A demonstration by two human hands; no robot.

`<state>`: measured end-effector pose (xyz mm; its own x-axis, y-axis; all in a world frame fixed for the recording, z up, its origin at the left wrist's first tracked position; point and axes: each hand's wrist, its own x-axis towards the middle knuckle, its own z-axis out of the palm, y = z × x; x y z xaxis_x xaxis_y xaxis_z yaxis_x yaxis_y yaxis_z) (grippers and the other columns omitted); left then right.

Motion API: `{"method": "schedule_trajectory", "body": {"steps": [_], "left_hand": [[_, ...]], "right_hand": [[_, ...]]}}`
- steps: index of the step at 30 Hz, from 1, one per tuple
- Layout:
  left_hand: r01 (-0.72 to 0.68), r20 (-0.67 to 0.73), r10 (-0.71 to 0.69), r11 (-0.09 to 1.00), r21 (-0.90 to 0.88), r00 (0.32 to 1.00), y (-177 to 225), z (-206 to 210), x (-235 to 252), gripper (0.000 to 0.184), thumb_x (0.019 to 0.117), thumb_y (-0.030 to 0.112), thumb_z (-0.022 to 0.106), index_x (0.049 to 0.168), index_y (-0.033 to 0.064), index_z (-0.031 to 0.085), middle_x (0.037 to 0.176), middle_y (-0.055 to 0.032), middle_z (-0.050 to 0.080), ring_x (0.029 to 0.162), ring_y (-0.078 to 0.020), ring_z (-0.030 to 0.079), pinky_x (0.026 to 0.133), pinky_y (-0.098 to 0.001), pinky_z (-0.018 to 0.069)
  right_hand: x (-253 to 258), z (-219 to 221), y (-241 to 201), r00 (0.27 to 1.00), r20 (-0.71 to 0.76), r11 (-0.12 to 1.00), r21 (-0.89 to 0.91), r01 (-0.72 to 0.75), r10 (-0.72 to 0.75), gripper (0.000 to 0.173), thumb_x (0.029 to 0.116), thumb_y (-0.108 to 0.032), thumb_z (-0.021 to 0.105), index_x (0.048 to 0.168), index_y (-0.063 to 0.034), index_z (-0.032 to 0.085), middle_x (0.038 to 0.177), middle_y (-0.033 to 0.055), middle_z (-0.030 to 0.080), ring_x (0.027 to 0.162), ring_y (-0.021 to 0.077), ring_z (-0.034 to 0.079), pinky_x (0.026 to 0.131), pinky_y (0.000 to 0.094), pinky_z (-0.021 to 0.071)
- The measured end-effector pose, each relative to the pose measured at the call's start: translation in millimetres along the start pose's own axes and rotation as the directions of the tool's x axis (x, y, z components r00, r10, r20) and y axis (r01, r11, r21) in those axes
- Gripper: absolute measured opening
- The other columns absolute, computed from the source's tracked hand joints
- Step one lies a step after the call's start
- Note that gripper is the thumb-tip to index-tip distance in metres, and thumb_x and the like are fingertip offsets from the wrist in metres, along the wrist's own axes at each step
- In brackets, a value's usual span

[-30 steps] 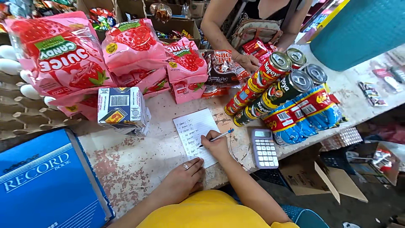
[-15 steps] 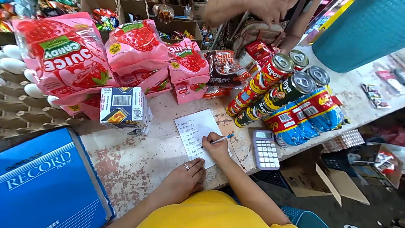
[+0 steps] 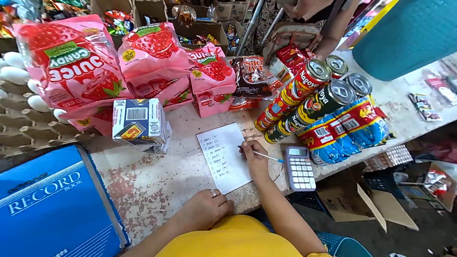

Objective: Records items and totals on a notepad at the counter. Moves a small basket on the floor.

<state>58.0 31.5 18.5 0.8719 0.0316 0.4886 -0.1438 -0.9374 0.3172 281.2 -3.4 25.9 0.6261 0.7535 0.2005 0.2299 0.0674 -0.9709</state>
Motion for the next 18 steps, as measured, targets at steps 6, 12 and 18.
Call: {"method": "schedule_trajectory", "body": {"steps": [6, 12, 18], "left_hand": [[0.093, -0.009, -0.093, 0.996, 0.004, 0.996, -0.9, 1.3, 1.9, 0.021, 0.1027, 0.021, 0.055, 0.109, 0.0121, 0.073, 0.103, -0.0048, 0.073, 0.095, -0.0224, 0.070, 0.080, -0.0355, 0.0591], [0.294, 0.029, -0.298, 0.951, 0.098, 0.954, -0.5, 1.5, 3.3, 0.038, 0.0965, 0.038, 0.061, 0.121, 0.0101, 0.071, 0.135, -0.0150, 0.065, 0.124, -0.0353, 0.063, 0.098, -0.0505, 0.0534], [0.379, 0.074, -0.403, 0.899, 0.221, 0.912, 3.3, -0.4, 4.1, 0.071, 0.0882, 0.059, 0.061, 0.132, 0.0033, 0.064, 0.146, -0.0184, 0.057, 0.127, -0.0357, 0.061, 0.093, -0.0527, 0.0530]], "right_hand": [[8.4, 5.5, -18.2, 0.955, 0.211, 0.977, -0.093, -0.191, 0.206, 0.024, 0.0937, -0.009, 0.072, 0.074, -0.0064, 0.058, 0.060, -0.0046, 0.060, 0.054, 0.0014, 0.057, 0.055, 0.0188, 0.0508], [11.8, 7.7, -8.9, 0.963, 0.206, 0.965, -0.230, -0.127, 0.176, 0.034, 0.0876, -0.014, 0.079, 0.065, -0.0088, 0.055, 0.054, -0.0065, 0.052, 0.049, -0.0007, 0.048, 0.051, 0.0180, 0.0421], [7.9, 8.3, -4.6, 0.975, 0.171, 0.972, -0.207, -0.108, 0.145, 0.034, 0.0872, -0.007, 0.074, 0.062, -0.0106, 0.052, 0.052, -0.0072, 0.049, 0.048, -0.0010, 0.045, 0.049, 0.0178, 0.0396]]}}
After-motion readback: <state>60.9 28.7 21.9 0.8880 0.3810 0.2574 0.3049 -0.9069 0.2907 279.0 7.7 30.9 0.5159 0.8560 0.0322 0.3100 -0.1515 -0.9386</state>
